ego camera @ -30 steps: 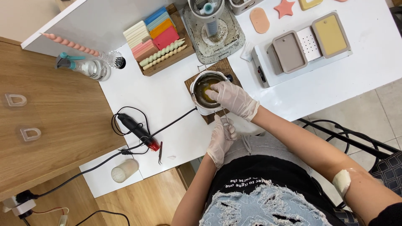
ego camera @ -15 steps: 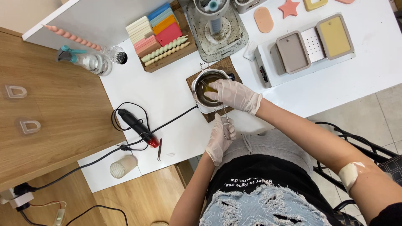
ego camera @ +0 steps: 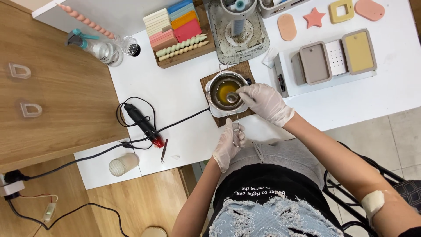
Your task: The recorder is melting wax in a small metal pot on a heating plate, stirring it periodically and using tweezers to handle small components.
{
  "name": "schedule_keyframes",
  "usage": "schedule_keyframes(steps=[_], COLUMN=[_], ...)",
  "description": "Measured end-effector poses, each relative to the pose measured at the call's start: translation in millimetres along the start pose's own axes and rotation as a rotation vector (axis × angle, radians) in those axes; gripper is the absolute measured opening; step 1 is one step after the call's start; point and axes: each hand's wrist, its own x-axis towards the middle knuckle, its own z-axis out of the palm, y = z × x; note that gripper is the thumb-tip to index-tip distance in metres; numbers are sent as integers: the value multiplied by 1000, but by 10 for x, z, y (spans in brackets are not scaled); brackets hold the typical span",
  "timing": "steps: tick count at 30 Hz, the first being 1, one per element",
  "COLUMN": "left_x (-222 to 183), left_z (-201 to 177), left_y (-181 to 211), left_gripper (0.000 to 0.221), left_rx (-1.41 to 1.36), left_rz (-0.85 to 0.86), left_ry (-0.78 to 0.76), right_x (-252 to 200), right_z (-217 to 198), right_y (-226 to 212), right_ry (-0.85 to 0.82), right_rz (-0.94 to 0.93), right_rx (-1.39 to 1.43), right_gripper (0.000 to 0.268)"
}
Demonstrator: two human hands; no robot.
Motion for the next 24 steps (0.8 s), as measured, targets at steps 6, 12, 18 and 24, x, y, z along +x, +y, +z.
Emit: schedule_keyframes(steps=[6, 12, 18, 24], left_x=[66, -88, -47, 47], left_z=[-51, -16, -136, -362], left_y=[-16, 62, -6, -193], left_gripper=[64, 62, 69, 69], left_rx=[-1, 25, 33, -82], left_rz=[-21, -18, 23, 119], left_ry=[11, 2, 4, 17], right_x=[58, 66, -22, -84], right_z=[123, 94, 58, -95], right_y=[68, -37, -39, -174], right_ry=[43, 55, 70, 20], right_rz=[261, 299, 297, 397], right_rx=[-15, 8, -64, -169], right_gripper=[26, 27, 28, 30])
